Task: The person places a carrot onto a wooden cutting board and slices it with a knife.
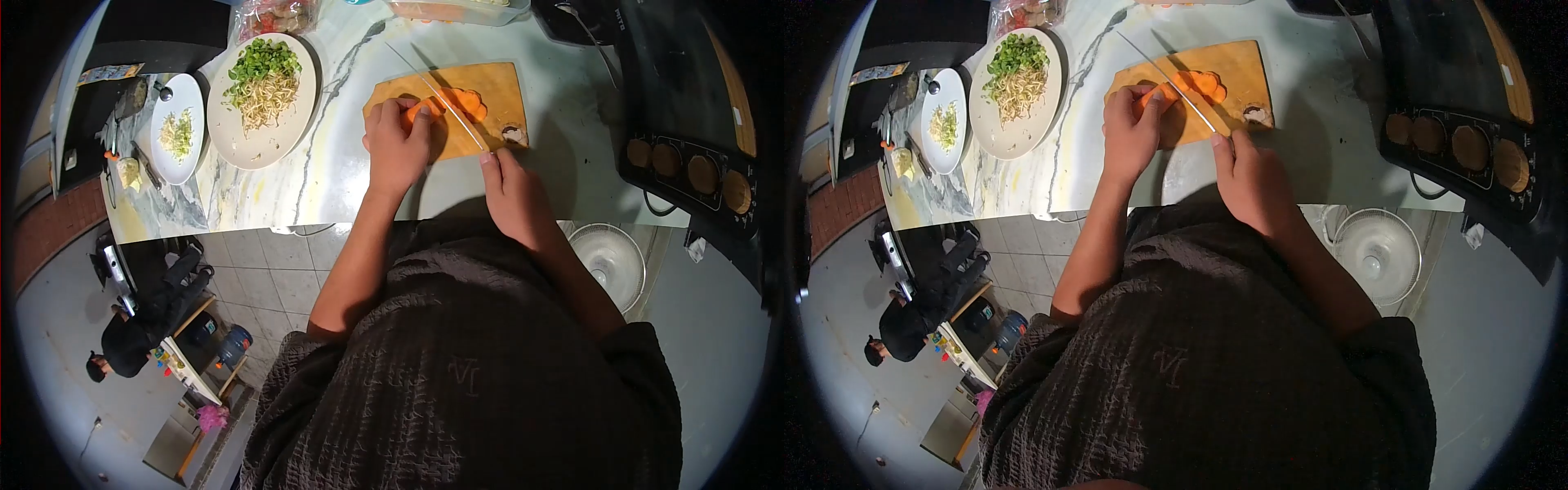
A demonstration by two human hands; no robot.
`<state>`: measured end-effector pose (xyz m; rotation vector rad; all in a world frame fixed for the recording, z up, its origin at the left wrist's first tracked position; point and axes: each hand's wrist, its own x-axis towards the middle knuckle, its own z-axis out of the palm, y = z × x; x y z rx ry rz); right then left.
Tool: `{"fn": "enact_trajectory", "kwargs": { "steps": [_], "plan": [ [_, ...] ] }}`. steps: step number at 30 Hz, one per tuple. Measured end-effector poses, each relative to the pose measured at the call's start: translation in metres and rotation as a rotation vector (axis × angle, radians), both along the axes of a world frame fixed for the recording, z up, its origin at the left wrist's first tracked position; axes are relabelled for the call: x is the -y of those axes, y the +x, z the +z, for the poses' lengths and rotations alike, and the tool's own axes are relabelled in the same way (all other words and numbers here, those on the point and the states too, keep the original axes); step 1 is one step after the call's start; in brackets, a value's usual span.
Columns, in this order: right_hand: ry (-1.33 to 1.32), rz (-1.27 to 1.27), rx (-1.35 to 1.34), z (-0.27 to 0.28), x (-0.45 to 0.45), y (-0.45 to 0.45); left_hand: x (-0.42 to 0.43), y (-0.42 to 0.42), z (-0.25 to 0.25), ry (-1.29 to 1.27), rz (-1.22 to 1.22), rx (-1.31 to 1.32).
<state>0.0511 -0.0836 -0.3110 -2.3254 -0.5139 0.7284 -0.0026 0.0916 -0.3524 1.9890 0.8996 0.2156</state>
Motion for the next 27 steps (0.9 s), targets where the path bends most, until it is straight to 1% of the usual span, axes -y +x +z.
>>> {"fn": "enact_trajectory", "kwargs": {
  "steps": [2,11,24,27],
  "plan": [
    [0.007,0.028,0.010,0.003,-0.005,0.000,0.002,0.000,-0.003,0.069,0.003,0.021],
    [0.020,0.040,-0.027,0.001,-0.012,-0.004,0.001,0.001,-0.003,0.096,-0.004,0.001],
    [-0.047,0.074,0.011,0.003,-0.018,-0.007,0.002,0.004,-0.002,0.059,0.027,-0.032],
    [-0.058,0.083,0.022,0.006,-0.018,-0.007,0.002,0.005,-0.002,0.014,0.029,-0.033]
  ]
}}
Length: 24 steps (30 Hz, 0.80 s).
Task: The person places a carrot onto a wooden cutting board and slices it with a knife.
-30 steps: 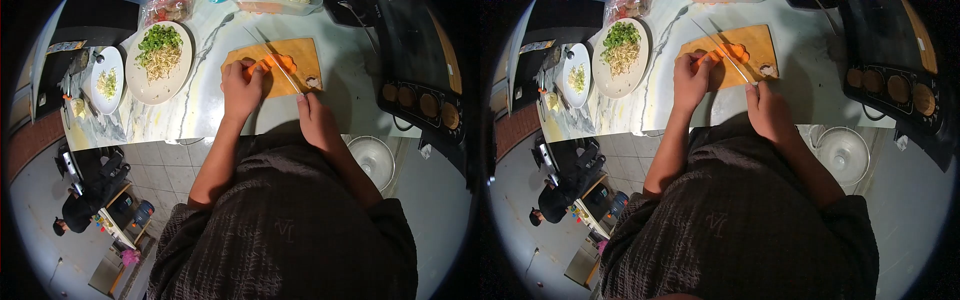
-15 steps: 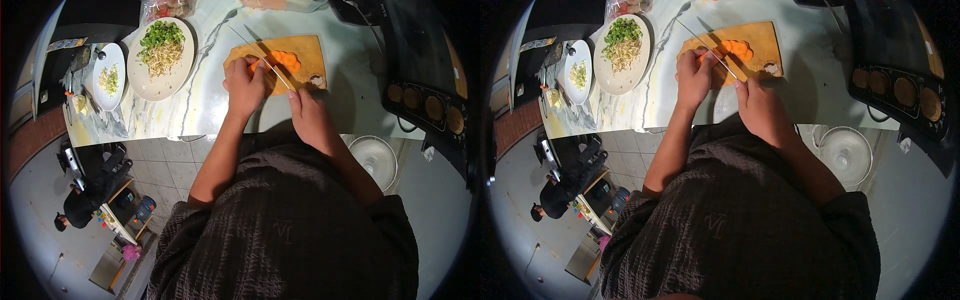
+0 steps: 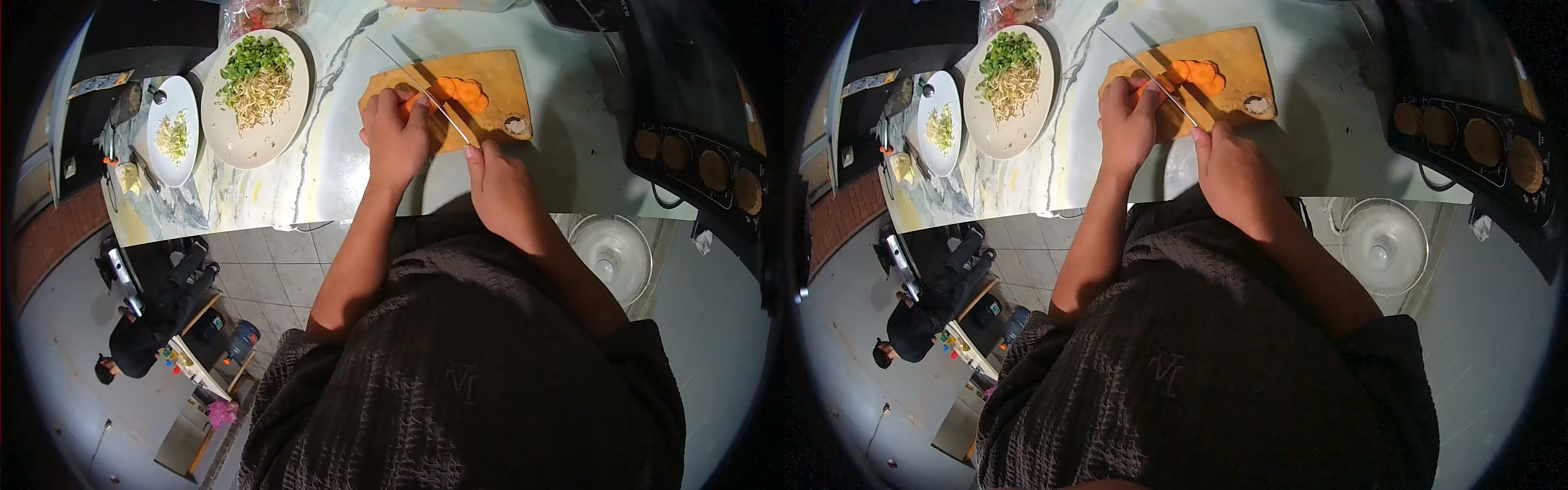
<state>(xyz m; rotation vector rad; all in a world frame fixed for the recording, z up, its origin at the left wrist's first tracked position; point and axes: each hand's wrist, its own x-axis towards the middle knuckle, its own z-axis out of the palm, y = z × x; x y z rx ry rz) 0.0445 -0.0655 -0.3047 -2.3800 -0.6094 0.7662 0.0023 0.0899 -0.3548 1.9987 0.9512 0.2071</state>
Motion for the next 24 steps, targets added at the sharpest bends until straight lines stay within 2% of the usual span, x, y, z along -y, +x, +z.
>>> {"fn": "enact_trajectory", "kwargs": {
  "steps": [14,17,20,24],
  "plan": [
    [-0.118,0.022,-0.042,0.019,0.014,-0.001,0.002,0.000,0.001,0.020,0.005,0.065],
    [-0.141,0.046,-0.078,0.015,0.007,0.002,0.001,-0.001,-0.002,0.085,-0.033,0.105],
    [-0.112,0.013,-0.089,0.006,-0.003,0.005,0.002,0.002,0.001,-0.004,0.024,0.076],
    [-0.118,0.041,-0.059,0.006,-0.001,0.008,0.001,-0.001,-0.006,0.050,-0.009,0.136]
  ]
}}
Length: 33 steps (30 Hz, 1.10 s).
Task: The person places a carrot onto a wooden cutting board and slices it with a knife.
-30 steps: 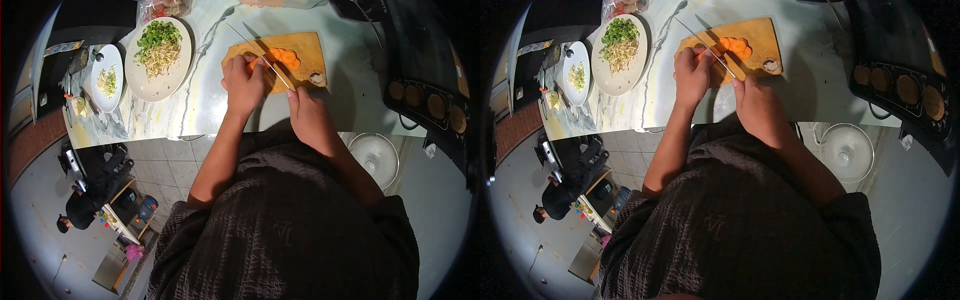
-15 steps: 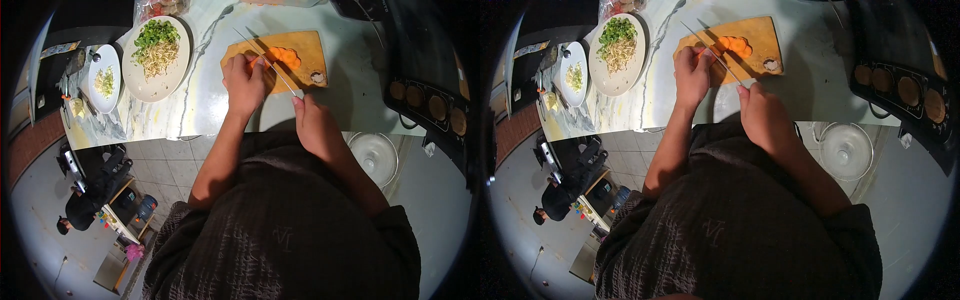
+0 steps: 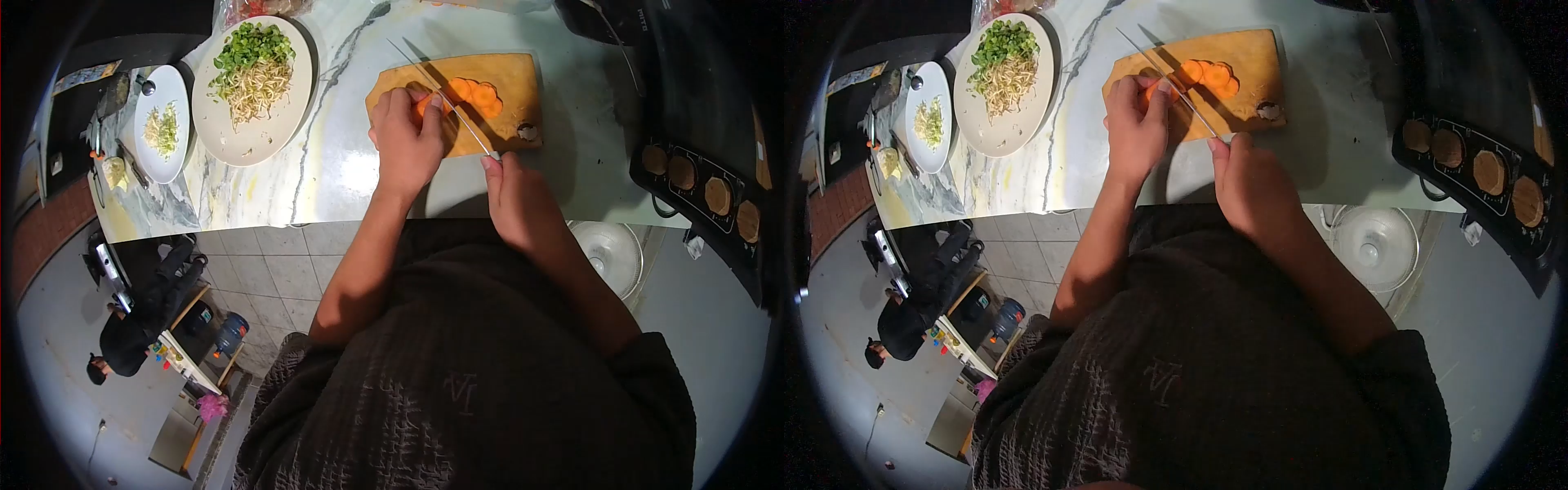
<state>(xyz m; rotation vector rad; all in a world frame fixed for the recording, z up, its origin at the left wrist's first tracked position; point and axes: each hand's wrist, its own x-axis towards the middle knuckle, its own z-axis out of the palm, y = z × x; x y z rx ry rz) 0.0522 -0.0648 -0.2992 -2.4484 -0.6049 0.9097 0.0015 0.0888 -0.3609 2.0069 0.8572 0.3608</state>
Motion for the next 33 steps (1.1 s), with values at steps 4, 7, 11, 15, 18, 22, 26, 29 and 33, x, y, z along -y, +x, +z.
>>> {"fn": "enact_trajectory", "kwargs": {
  "steps": [4,7,11,15,18,22,26,29,33],
  "plan": [
    [-0.026,0.006,-0.025,0.005,0.000,0.000,-0.002,0.001,0.003,-0.007,-0.009,-0.022],
    [0.001,0.035,-0.032,0.009,0.002,0.002,-0.001,-0.001,0.007,0.045,-0.029,-0.062],
    [0.006,0.004,-0.060,-0.003,-0.010,0.005,-0.002,-0.001,0.006,0.050,-0.048,-0.083],
    [-0.018,0.015,-0.098,0.006,-0.005,0.009,-0.005,0.000,0.006,0.006,-0.028,-0.064],
    [-0.008,0.006,-0.105,-0.003,-0.008,0.009,-0.002,0.000,0.003,0.018,-0.038,-0.017],
    [0.109,0.011,0.034,-0.015,-0.017,0.010,0.000,-0.002,0.003,0.016,-0.044,-0.014],
    [-0.019,0.020,-0.061,-0.006,0.001,0.011,-0.002,0.000,0.002,0.049,-0.041,-0.037],
    [0.144,0.090,0.130,-0.026,-0.014,0.007,-0.003,0.000,0.003,0.061,-0.050,-0.003],
    [0.034,0.012,0.027,-0.025,-0.012,0.008,-0.002,-0.001,0.001,0.069,-0.043,-0.023]
  ]
}}
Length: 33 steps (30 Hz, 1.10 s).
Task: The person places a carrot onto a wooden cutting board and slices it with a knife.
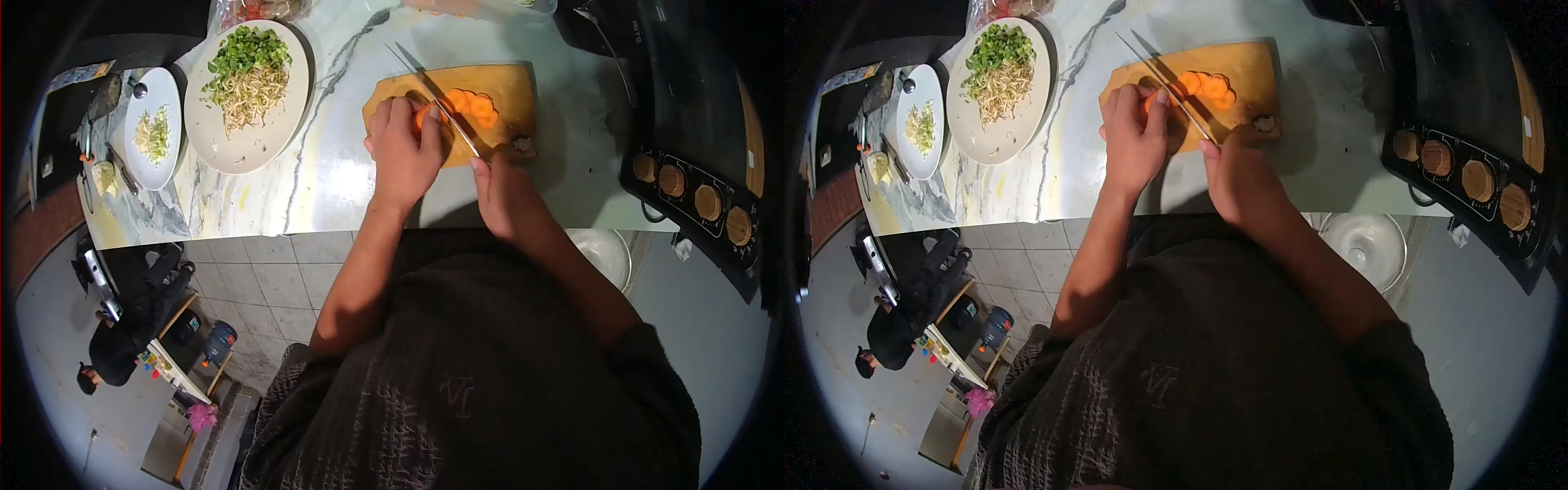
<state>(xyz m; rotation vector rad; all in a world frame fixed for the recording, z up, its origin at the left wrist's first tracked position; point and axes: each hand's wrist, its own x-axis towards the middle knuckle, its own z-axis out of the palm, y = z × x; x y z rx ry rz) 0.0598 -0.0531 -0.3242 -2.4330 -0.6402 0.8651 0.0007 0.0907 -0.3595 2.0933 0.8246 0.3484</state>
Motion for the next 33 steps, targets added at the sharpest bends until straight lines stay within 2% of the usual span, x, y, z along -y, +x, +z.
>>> {"fn": "enact_trajectory", "kwargs": {
  "steps": [13,17,24,33],
  "plan": [
    [-0.039,-0.078,-0.032,-0.016,0.016,-0.012,-0.003,0.000,0.003,-0.082,0.005,-0.019],
    [-0.043,-0.066,-0.015,0.000,0.022,-0.007,-0.006,-0.002,0.004,-0.059,-0.023,-0.059],
    [0.055,-0.198,-0.156,0.026,0.035,0.000,-0.005,-0.003,0.010,-0.095,-0.034,-0.073],
    [0.121,-0.210,-0.134,0.019,0.029,0.001,-0.003,-0.011,0.011,0.025,-0.073,-0.077]
  ]
}}
